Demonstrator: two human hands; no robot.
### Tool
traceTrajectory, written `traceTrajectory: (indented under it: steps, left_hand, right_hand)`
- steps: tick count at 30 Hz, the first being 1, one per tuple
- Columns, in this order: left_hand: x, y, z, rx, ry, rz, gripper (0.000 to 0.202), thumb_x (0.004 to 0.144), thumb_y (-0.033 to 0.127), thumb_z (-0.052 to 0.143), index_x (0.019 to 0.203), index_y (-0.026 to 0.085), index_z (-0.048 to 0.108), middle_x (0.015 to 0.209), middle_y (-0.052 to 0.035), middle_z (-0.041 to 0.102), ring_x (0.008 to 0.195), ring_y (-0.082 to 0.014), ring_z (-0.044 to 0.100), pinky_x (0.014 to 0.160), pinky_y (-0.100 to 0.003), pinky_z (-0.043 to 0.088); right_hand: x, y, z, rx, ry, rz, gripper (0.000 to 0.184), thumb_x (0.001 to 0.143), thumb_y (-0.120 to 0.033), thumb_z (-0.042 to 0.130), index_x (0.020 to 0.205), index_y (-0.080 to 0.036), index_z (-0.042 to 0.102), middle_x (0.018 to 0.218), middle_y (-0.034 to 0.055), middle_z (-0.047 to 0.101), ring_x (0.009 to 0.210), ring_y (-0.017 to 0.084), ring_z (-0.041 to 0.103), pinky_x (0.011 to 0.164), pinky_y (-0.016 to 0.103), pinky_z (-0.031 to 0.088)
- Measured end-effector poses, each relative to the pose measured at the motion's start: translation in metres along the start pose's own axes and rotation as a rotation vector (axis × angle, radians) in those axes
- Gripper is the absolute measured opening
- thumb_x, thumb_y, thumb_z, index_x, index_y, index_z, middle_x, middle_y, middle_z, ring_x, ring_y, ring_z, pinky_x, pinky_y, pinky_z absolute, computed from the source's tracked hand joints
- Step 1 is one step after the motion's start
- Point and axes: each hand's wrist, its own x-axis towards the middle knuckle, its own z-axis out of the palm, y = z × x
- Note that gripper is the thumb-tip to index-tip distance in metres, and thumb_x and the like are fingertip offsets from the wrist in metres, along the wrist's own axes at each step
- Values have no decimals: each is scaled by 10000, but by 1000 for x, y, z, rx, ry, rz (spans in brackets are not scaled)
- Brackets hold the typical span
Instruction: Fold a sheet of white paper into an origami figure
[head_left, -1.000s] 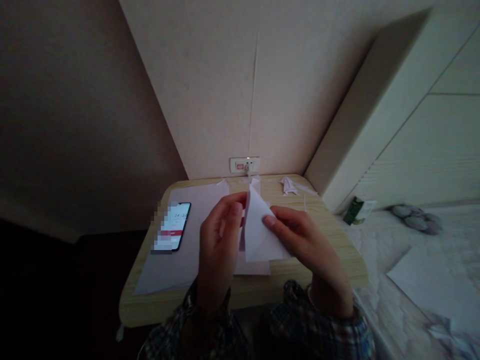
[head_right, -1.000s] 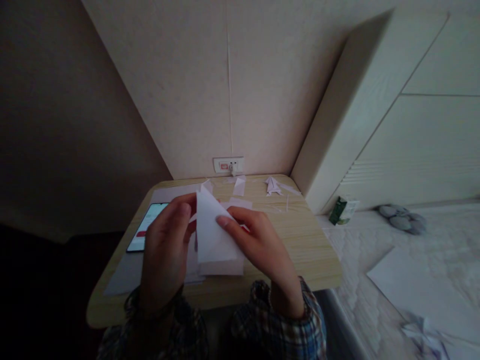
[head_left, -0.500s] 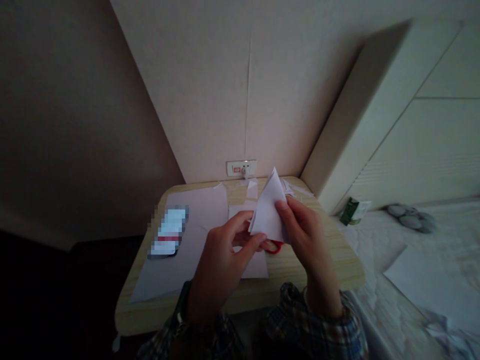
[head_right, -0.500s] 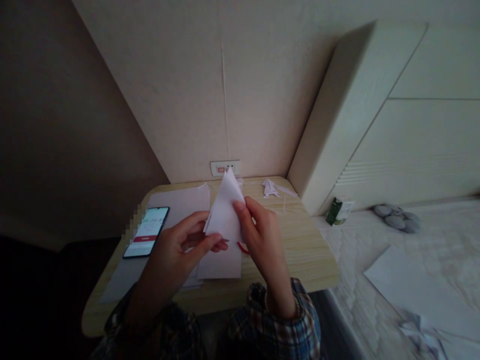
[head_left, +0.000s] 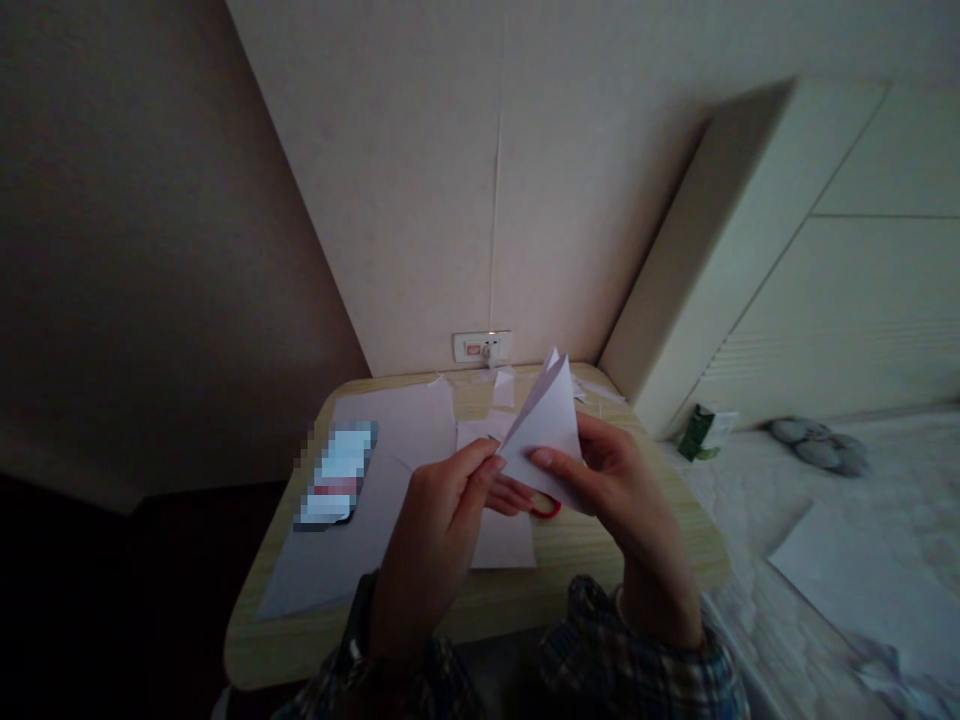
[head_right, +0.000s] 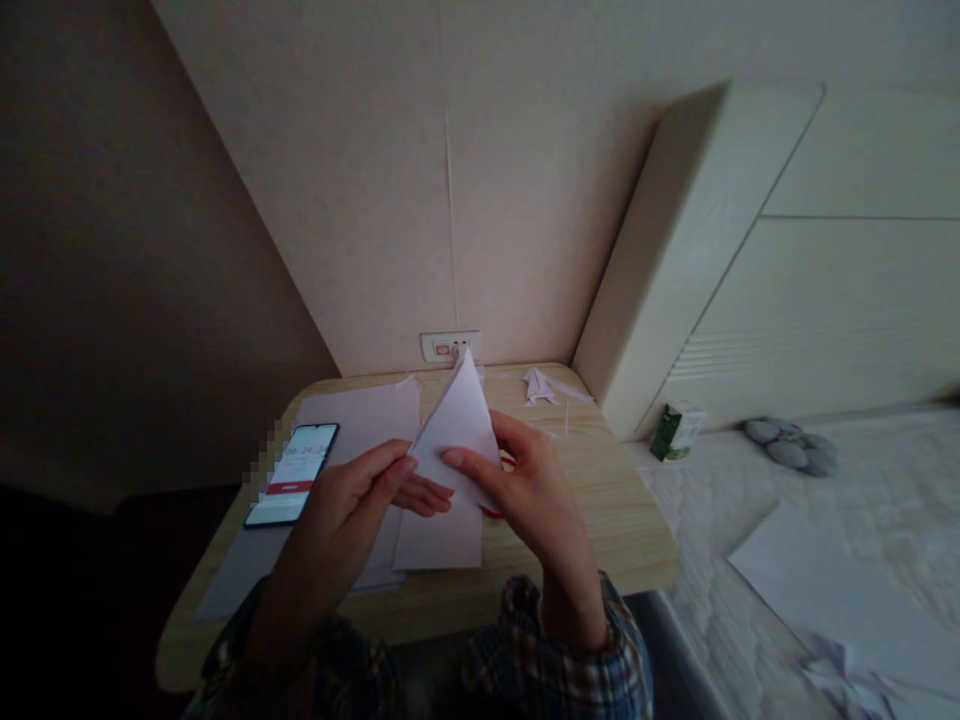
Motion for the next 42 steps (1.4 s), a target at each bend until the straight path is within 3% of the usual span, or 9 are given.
traceTrajectory:
  steps: [8,25,35,42]
  left_hand:
    - [-4,3,-3,16,-88,-10,161,877,171,546,796,206,681,748,-35,805,639,-151,755,627,-202,603]
    - [-2,5,2,13,-171,-96,296,950,260,450,753,142,637,735,-97,784,617,-148,727,632,-224,601]
    - [-3,3,-5,-112,-246,-139,381,985,334,425,789,124,676,789,-104,793,641,-140,726,644,-210,585]
    - [-3,2,-10,-89,-191,-112,295,965,266,465,819,123,678,813,-91,804,660,-136,731,666,-206,586]
  right_hand:
    - [-2,-2,2,56,37,48,194,730,-357,729,762,-171,687,663,8,629,579,132,499,492,235,395]
    - [-3,-2,1,68,79,75,194,732,-358,710,690,-172,670,598,-11,552,523,113,416,442,233,303]
    - [-2,-2,1,66,93,67,170,724,-338,720,702,-174,685,646,3,584,588,131,456,495,240,353]
    - [-2,0,2,58,61,75,186,735,-352,723,712,-169,695,653,1,594,598,133,474,527,249,374]
